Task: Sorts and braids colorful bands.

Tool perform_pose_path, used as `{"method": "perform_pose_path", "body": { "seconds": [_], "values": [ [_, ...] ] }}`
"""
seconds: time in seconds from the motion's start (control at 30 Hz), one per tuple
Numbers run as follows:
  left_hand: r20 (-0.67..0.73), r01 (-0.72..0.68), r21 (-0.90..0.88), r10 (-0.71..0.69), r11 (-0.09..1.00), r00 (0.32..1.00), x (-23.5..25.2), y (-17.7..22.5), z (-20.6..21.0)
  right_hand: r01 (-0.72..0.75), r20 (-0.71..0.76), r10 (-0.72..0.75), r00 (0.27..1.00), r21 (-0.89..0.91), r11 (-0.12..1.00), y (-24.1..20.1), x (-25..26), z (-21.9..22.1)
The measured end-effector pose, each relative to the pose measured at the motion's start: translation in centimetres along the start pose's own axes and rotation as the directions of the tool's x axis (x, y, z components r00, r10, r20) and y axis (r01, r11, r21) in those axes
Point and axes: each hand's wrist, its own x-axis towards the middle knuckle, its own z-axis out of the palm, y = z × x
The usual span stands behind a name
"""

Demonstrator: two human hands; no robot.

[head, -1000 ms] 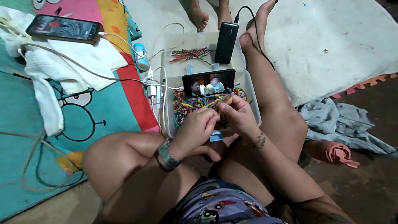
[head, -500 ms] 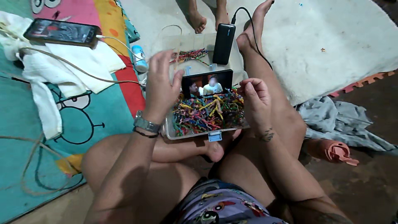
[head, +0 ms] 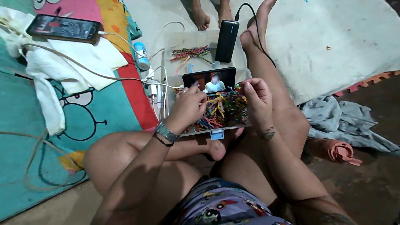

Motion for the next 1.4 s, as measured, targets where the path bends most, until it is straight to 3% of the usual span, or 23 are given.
{"method": "perform_pose_path", "body": {
  "seconds": [0.1,0.2,0.3,0.5,0.6,0.73,0.9,1.07,1.2,1.4],
  "values": [
    [-0.034,-0.012,-0.082,0.009,0.997,0.999,-0.6,-0.2,-1.2,0.092,0.041,-0.088,0.995,-0.103,0.99,0.0,0.1,0.0],
    [-0.069,-0.037,-0.109,0.029,0.993,0.997,-1.6,-0.3,-1.7,0.277,0.242,-0.208,0.948,-0.302,0.912,-0.4,0.4,-0.3],
    [-0.076,0.01,-0.17,-0.024,0.985,0.997,-2.3,-0.1,-2.1,0.388,0.451,-0.183,0.874,-0.419,0.821,-0.6,0.2,-0.2],
    [-0.049,0.148,-0.353,-0.177,0.924,0.983,-3.5,-0.1,-2.3,0.539,0.564,-0.169,0.808,-0.593,0.598,-0.4,-0.6,1.2],
    [-0.039,0.181,-0.417,-0.217,0.891,0.975,-3.9,-0.2,-2.4,0.539,0.582,-0.095,0.808,-0.663,0.52,-0.4,-0.9,2.6],
    [-0.064,0.188,-0.46,-0.244,0.868,0.968,-4.0,-0.2,-2.1,0.401,0.481,0.086,0.873,-0.807,0.434,-0.6,-1.2,4.6],
    [-0.046,0.237,-0.538,-0.309,0.809,0.95,-3.9,0.2,-2.0,0.244,0.381,0.196,0.904,-0.833,0.496,-0.7,-0.8,4.8],
    [0.009,0.243,-0.657,-0.315,0.714,0.949,-4.4,0.2,-2.1,0.162,0.295,0.129,0.947,-0.782,0.602,-0.9,-1.1,3.9],
    [0.119,0.291,-0.782,-0.327,0.551,0.938,-4.1,0.6,-1.6,0.126,0.266,0.079,0.961,-0.672,0.729,-1.1,-1.2,3.7],
    [0.182,0.301,-0.907,-0.37,0.296,0.911,-3.5,1.5,0.2,0.164,0.224,-0.048,0.973,-0.533,0.83,-0.9,-1.9,4.1]
  ]
}}
